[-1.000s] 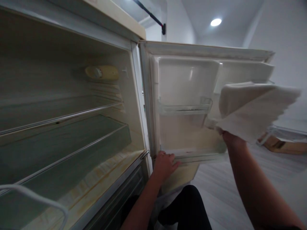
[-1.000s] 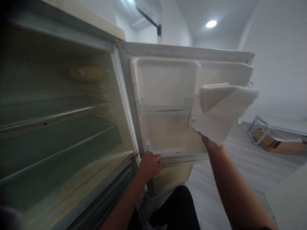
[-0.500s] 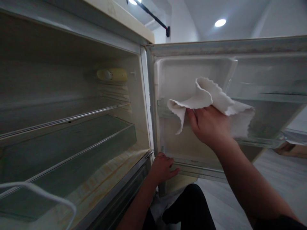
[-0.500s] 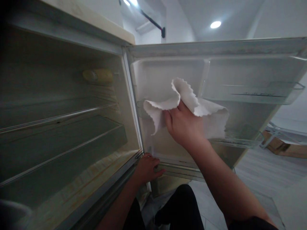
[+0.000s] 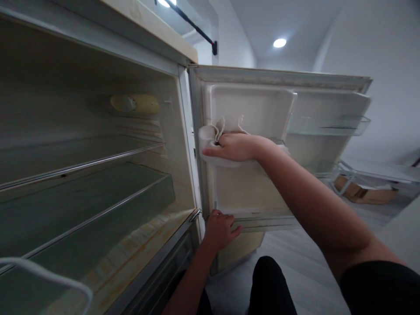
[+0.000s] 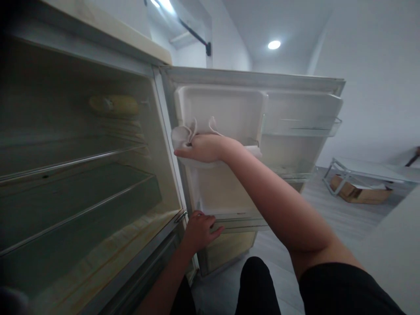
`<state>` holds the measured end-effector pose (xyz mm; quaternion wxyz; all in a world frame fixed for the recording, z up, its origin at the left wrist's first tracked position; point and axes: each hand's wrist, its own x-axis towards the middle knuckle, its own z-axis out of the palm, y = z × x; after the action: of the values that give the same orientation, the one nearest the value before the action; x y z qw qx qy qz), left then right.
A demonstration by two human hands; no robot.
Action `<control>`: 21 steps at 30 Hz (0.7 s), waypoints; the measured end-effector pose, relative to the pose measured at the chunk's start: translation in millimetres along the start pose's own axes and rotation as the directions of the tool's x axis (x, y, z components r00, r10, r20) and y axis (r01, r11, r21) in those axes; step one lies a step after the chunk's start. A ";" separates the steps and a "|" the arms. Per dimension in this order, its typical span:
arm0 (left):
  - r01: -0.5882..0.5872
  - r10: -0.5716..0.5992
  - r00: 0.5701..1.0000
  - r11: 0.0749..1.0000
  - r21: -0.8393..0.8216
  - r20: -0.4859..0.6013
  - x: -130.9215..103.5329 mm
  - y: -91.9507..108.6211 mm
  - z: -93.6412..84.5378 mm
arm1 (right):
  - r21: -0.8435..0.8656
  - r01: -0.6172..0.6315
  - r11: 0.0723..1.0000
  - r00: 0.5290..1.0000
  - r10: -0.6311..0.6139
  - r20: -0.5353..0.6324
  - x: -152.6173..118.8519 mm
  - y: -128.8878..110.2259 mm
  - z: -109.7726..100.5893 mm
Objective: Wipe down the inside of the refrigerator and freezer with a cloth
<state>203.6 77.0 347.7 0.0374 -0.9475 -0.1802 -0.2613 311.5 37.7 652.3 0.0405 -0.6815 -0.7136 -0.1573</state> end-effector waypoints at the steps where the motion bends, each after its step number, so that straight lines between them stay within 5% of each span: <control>1: 0.001 -0.001 1.000 1.000 0.000 -0.009 0.9 0.2 1.4 | 0.028 0.007 1.000 1.000 -0.008 0.014 -0.8 2.7 0.8; 7: 0.005 -0.004 0.999 1.000 0.022 -0.052 3.0 2.3 6.5 | 0.162 0.147 0.976 0.982 -0.163 0.092 -27.0 42.9 -1.5; 12: 0.012 -0.010 0.998 1.000 0.024 -0.057 1.9 3.0 5.2 | 0.074 -0.094 0.993 0.994 0.090 0.058 -52.1 68.6 0.7; 21: 0.044 -0.045 0.999 0.998 0.038 0.009 5.6 7.1 3.7 | 0.033 -0.084 0.996 0.995 0.086 -0.041 -36.2 14.3 6.7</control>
<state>212.4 72.7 347.5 0.0486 -0.9437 -0.2064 -0.2538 329.1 5.2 638.5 0.0729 -0.7071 -0.6852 -0.1587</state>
